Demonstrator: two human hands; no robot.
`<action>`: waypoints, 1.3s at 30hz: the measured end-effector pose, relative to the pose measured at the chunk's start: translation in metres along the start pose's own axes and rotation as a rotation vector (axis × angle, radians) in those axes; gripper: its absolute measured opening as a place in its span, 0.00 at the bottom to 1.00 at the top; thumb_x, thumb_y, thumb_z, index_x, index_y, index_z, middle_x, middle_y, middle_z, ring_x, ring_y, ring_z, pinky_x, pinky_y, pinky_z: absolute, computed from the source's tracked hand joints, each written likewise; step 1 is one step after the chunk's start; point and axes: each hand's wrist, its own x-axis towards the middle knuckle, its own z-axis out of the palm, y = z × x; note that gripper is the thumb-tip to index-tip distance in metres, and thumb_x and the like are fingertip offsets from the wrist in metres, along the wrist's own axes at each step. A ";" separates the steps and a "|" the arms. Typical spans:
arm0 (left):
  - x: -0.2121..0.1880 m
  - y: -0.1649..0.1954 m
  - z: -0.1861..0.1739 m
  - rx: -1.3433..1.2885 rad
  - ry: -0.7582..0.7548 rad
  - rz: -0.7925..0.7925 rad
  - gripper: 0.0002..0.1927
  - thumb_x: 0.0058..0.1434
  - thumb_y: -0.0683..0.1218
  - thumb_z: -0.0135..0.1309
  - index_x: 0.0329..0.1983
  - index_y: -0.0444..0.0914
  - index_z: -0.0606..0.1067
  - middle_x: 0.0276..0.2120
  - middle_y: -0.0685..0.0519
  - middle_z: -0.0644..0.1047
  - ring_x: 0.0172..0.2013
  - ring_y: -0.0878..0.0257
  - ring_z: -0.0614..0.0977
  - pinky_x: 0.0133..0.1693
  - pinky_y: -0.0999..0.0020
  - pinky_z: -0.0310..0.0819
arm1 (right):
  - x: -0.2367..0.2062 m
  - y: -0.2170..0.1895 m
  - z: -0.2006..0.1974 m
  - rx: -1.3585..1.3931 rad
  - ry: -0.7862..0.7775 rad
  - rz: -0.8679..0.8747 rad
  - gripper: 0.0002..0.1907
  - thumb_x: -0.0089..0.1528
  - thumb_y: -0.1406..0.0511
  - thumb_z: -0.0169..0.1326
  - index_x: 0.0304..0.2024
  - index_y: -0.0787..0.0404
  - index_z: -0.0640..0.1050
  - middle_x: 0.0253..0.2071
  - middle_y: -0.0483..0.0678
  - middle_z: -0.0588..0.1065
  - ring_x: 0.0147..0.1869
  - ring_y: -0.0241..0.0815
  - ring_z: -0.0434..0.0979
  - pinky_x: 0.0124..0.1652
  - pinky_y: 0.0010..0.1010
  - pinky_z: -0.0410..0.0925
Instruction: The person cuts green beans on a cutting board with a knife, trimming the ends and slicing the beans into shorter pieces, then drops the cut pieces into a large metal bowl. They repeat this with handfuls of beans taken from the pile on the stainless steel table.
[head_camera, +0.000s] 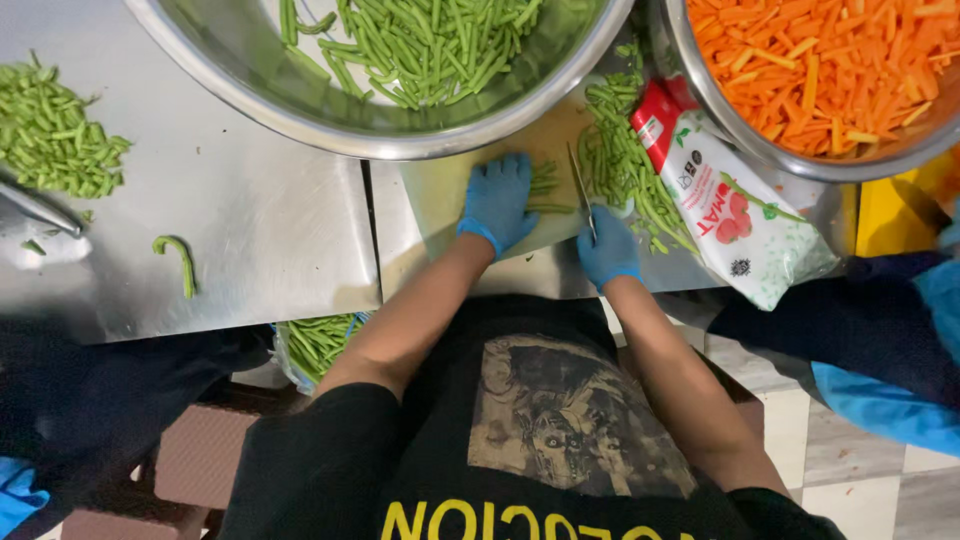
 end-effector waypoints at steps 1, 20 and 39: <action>-0.004 -0.001 -0.002 -0.002 0.068 0.021 0.42 0.46 0.61 0.63 0.60 0.35 0.69 0.50 0.44 0.72 0.48 0.49 0.74 0.51 0.47 0.67 | -0.001 -0.002 0.001 -0.002 -0.027 0.012 0.21 0.65 0.60 0.51 0.58 0.61 0.73 0.50 0.65 0.77 0.53 0.68 0.76 0.51 0.54 0.69; 0.000 -0.012 0.033 -0.088 0.081 0.140 0.25 0.53 0.58 0.62 0.48 0.41 0.73 0.51 0.46 0.72 0.50 0.49 0.74 0.52 0.48 0.67 | 0.022 -0.019 0.013 0.097 -0.097 0.014 0.24 0.64 0.59 0.52 0.62 0.59 0.72 0.49 0.67 0.76 0.52 0.69 0.76 0.51 0.54 0.68; 0.015 0.002 0.035 -0.039 0.053 0.005 0.26 0.51 0.59 0.62 0.47 0.42 0.72 0.48 0.48 0.72 0.48 0.50 0.73 0.48 0.48 0.65 | 0.019 -0.019 0.007 0.124 -0.069 -0.004 0.22 0.65 0.60 0.50 0.61 0.58 0.74 0.53 0.63 0.76 0.56 0.66 0.76 0.54 0.51 0.68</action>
